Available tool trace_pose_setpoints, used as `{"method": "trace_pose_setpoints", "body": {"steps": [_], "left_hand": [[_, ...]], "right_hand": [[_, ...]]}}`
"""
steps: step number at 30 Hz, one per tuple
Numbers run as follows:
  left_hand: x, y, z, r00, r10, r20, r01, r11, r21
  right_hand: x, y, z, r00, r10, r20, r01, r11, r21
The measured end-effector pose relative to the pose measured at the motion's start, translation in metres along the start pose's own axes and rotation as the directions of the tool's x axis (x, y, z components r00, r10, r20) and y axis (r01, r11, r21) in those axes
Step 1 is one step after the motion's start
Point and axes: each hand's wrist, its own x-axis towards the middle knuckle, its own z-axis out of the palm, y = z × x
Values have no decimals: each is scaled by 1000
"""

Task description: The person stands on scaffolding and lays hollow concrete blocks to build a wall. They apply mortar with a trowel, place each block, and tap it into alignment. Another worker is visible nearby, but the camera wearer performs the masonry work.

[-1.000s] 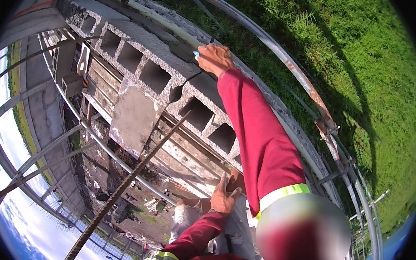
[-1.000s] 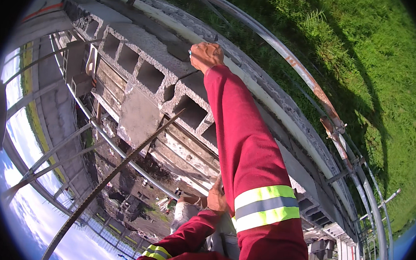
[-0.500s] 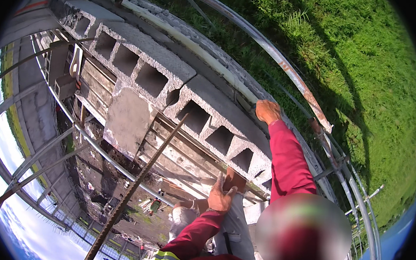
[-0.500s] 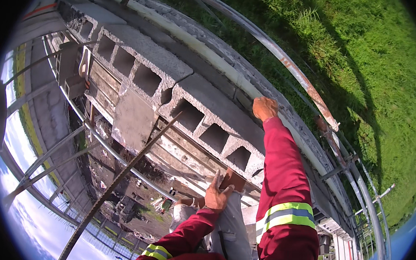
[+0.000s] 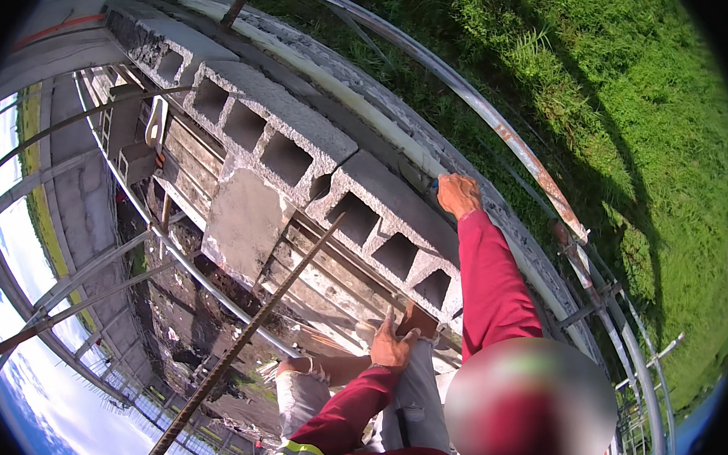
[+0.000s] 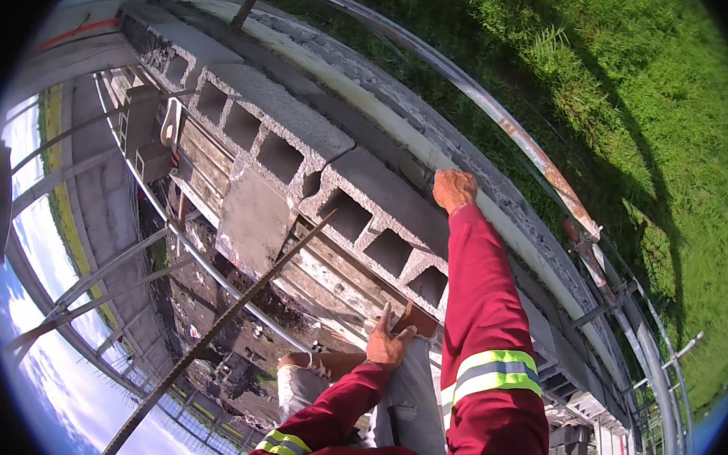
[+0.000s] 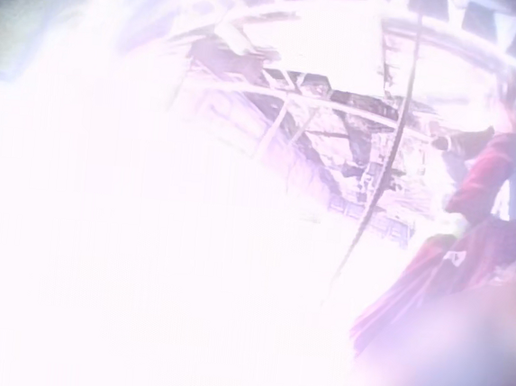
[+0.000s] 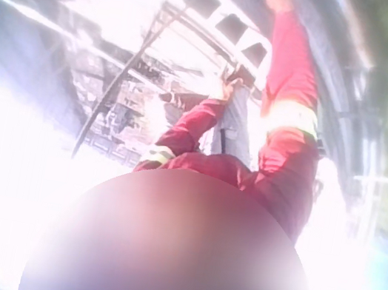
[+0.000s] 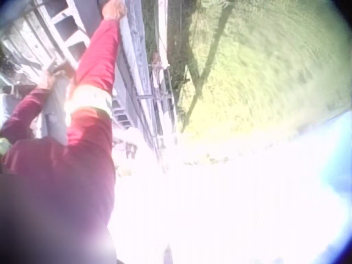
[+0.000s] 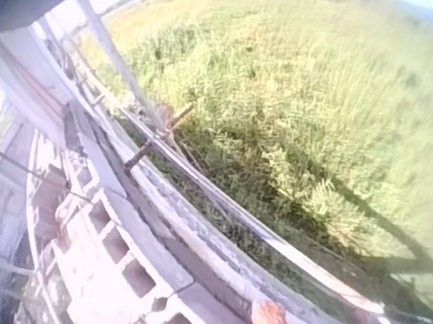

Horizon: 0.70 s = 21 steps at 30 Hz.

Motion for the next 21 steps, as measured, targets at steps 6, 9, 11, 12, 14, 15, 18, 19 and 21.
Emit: {"method": "trace_pose_setpoints", "body": {"steps": [6, 9, 11, 12, 14, 15, 18, 19, 21], "left_hand": [[-14, -7, 1, 970, 226, -93, -198, 949, 246], [-26, -19, -13, 937, 327, -120, -271, 901, 339], [-30, -26, -35, 906, 402, -132, -293, 820, 492], [-30, -31, -55, 949, 310, -60, -257, 869, 424], [-30, -41, -97, 918, 390, -71, -329, 850, 410], [-30, -44, -119, 921, 381, -81, -318, 857, 406], [-42, -55, -180, 911, 372, -180, -286, 882, 374], [-47, -61, -197, 880, 405, -248, -271, 857, 438], [-40, -70, -238, 908, 272, -319, -189, 944, 270]], "right_hand": [[-126, 56, -10, 910, 341, 238, -283, 927, -244], [-166, 70, -31, 850, 456, 263, -455, 888, -68], [-188, 68, -49, 847, 492, 201, -509, 860, 43], [-196, 63, -59, 835, 521, 176, -540, 837, 88], [-217, 43, -79, 860, 507, 57, -507, 837, 206], [-224, 33, -92, 850, 527, 8, -512, 822, 249], [-245, -3, -136, 867, 498, 29, -473, 802, 364], [-251, -15, -150, 865, 500, 50, -481, 794, 371], [-264, -37, -173, 893, 446, 59, -437, 828, 352]]}}
